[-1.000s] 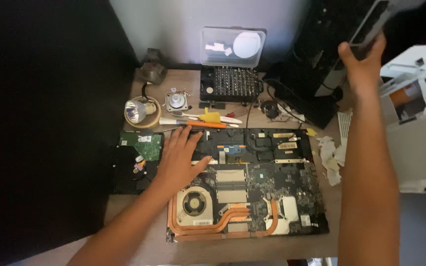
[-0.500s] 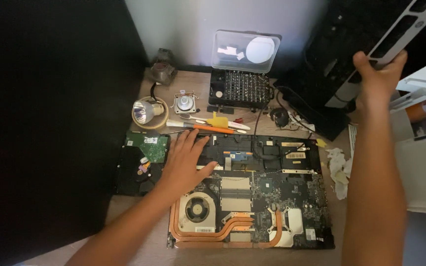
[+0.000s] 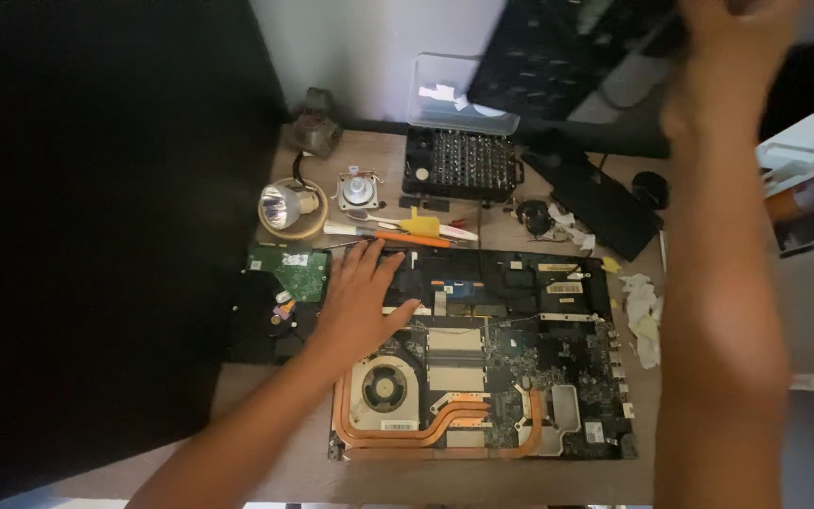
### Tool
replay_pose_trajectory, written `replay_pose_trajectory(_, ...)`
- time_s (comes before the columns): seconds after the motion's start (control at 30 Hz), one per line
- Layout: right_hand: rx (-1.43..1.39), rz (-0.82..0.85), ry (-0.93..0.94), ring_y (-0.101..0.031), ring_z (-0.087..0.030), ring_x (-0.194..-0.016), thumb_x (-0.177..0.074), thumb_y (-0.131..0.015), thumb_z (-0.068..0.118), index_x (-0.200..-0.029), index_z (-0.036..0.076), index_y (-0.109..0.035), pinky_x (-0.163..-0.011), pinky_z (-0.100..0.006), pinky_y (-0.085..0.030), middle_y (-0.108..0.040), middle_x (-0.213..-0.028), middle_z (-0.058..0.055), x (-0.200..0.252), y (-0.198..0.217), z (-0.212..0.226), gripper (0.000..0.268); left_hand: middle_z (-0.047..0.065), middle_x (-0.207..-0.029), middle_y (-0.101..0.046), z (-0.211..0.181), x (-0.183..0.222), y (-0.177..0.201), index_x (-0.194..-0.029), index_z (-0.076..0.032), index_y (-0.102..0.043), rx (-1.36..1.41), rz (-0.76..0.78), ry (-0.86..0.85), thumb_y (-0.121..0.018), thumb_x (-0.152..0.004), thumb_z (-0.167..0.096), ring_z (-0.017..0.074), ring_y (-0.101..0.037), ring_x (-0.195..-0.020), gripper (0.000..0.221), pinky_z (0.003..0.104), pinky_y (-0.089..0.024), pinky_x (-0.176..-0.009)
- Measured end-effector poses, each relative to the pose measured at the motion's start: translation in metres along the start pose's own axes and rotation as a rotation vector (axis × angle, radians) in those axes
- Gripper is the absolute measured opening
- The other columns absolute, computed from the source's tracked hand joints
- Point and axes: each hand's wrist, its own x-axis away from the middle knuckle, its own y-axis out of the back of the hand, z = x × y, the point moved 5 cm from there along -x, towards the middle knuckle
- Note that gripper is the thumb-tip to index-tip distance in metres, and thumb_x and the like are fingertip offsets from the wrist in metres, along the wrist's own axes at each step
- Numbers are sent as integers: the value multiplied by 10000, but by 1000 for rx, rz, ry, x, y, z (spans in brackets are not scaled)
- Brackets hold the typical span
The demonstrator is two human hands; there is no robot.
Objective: Cleaning laptop components with a brush and repositioning the motherboard and keyboard on a workbench.
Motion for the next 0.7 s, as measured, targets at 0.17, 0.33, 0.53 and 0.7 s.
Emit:
replay_pose_trajectory(0.17, -217, 40, -19, -606, -318, -1223, -1053, -852, -17, -1348, 103, -505, -1061, -463, -475, -618, -1341, -160, 16, -97, 44, 471, 215, -1591, -366, 0, 1, 1, -1498, -94, -477, 34, -68, -45, -608, -939, -541, 444, -273, -1474, 728, 642, -153, -1181)
replay_pose_trajectory(0.33, -169, 118, -119, -611, -259, -1248, -1018, -844, 389, -1356, 141, -438, -1056, -438, -505, -608, -1315, -115, 45, -137, 46, 584, 215, -1598, -352, 0, 4, 2, -1505, -88, -463, 49, -63, -41, -614, -947, -518, 440, -261, -1478, 720, 650, -169, -1166)
replay_pose_trajectory(0.53, -23, 87, -115, -632, -277, -1205, -932, -873, 461, -1319, 113, -436, -1037, -455, -545, -620, -1270, -126, 57, -137, 28, 680, 209, -1603, -335, 0, 3, 0, -1513, -100, -454, 65, -52, -44, -601, -948, -511, 437, -250, -1482, 714, 644, -153, -1182)
replay_pose_trajectory(0.7, -77, 45, -278, -643, -242, -1171, -930, -893, 351, -1294, 125, -454, -1023, -418, -545, -637, -1242, -96, 71, -139, 9, 614, 183, -1644, -263, -2, 2, 3, -1541, -119, -410, 90, 21, 9, -578, -957, -522, 406, -172, -1521, 729, 621, -75, -1213)
